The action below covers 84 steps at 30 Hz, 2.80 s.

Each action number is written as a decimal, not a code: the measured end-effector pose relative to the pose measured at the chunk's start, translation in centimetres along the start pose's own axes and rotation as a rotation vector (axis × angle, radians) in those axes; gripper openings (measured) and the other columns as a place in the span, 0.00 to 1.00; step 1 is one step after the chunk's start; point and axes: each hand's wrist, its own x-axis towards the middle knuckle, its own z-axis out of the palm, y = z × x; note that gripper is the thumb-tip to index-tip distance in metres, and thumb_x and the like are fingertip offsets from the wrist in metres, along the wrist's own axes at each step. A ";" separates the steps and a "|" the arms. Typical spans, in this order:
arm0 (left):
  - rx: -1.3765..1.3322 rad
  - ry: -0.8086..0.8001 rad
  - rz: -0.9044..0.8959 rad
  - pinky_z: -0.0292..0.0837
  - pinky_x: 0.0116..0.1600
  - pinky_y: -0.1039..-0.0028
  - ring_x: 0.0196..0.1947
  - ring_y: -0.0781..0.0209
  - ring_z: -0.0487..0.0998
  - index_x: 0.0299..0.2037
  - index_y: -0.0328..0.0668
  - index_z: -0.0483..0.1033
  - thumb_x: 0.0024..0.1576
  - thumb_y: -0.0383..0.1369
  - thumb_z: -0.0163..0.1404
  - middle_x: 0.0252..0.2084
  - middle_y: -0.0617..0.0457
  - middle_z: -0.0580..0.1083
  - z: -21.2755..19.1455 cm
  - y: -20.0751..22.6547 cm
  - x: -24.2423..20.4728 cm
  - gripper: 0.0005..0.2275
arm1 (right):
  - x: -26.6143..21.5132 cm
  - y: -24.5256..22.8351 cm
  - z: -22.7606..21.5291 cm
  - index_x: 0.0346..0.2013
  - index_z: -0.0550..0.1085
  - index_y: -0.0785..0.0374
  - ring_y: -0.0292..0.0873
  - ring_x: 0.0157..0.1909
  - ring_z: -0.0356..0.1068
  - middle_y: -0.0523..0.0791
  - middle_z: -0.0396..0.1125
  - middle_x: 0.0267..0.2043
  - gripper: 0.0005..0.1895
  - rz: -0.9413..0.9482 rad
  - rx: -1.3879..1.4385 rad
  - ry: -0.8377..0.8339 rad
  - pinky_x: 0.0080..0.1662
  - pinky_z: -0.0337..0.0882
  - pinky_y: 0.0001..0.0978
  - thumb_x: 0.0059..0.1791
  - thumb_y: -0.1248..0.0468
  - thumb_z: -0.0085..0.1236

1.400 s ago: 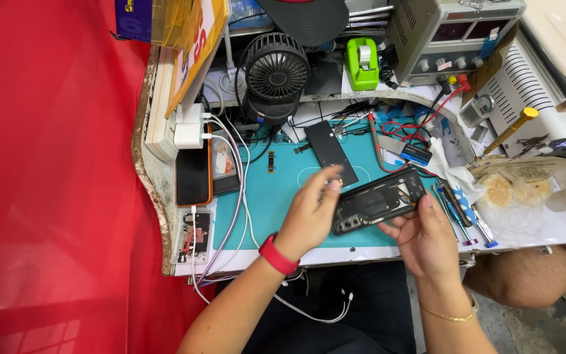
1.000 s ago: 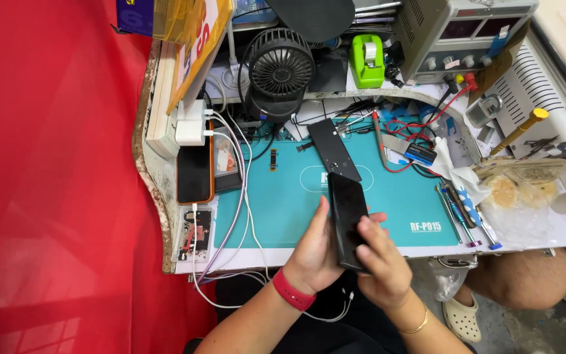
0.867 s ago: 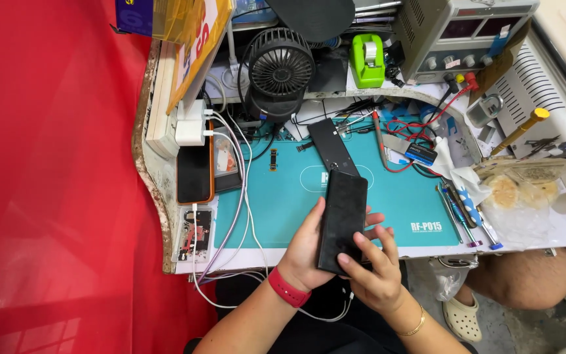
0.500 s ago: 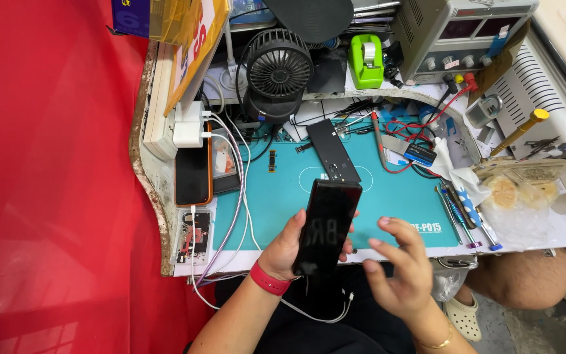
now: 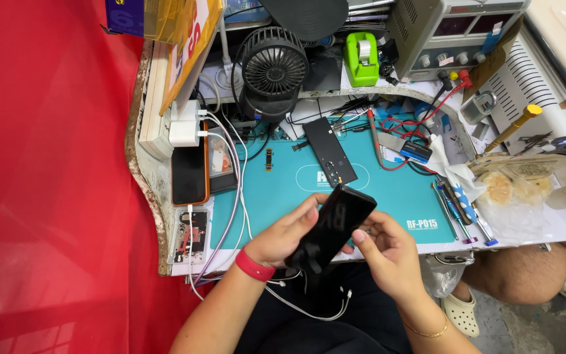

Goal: The person works on a disassembled smartphone on a cluttered workbench. They handle the phone's back cover and internal components, using a small tool to pry at the edges and a plastic card to separate parts. The person also handles a charging cable and a small plastic bag containing a component.

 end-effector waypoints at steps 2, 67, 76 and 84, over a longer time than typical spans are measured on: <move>0.151 0.144 -0.014 0.76 0.53 0.70 0.54 0.50 0.78 0.66 0.42 0.62 0.65 0.45 0.41 0.58 0.40 0.72 -1.1 0.8 1.3 0.23 | 0.5 0.0 0.1 0.55 0.73 0.69 0.42 0.46 0.76 0.51 0.76 0.46 0.18 0.102 -0.008 0.017 0.49 0.76 0.31 0.51 0.67 0.57; 1.762 0.029 0.160 0.71 0.53 0.60 0.46 0.50 0.73 0.51 0.37 0.81 0.39 0.45 0.67 0.45 0.49 0.75 -2.0 3.0 4.0 0.30 | 8.8 2.1 -8.6 0.55 0.78 0.49 0.48 0.68 0.65 0.40 0.70 0.57 0.16 -0.810 -1.282 -0.257 0.75 0.52 0.47 0.54 0.69 0.53; 1.770 0.035 0.201 0.71 0.52 0.60 0.44 0.51 0.74 0.50 0.37 0.82 0.38 0.44 0.68 0.43 0.49 0.76 -2.1 2.9 4.0 0.30 | 8.9 2.0 -8.5 0.54 0.79 0.50 0.49 0.67 0.66 0.41 0.70 0.58 0.16 -0.823 -1.286 -0.255 0.75 0.52 0.46 0.55 0.70 0.54; 1.768 0.030 0.214 0.71 0.49 0.61 0.43 0.51 0.74 0.50 0.36 0.82 0.38 0.43 0.69 0.42 0.49 0.75 -2.0 3.0 4.0 0.30 | 9.1 2.0 -8.7 0.54 0.79 0.49 0.48 0.68 0.65 0.40 0.71 0.58 0.16 -0.802 -1.304 -0.258 0.76 0.51 0.45 0.55 0.70 0.56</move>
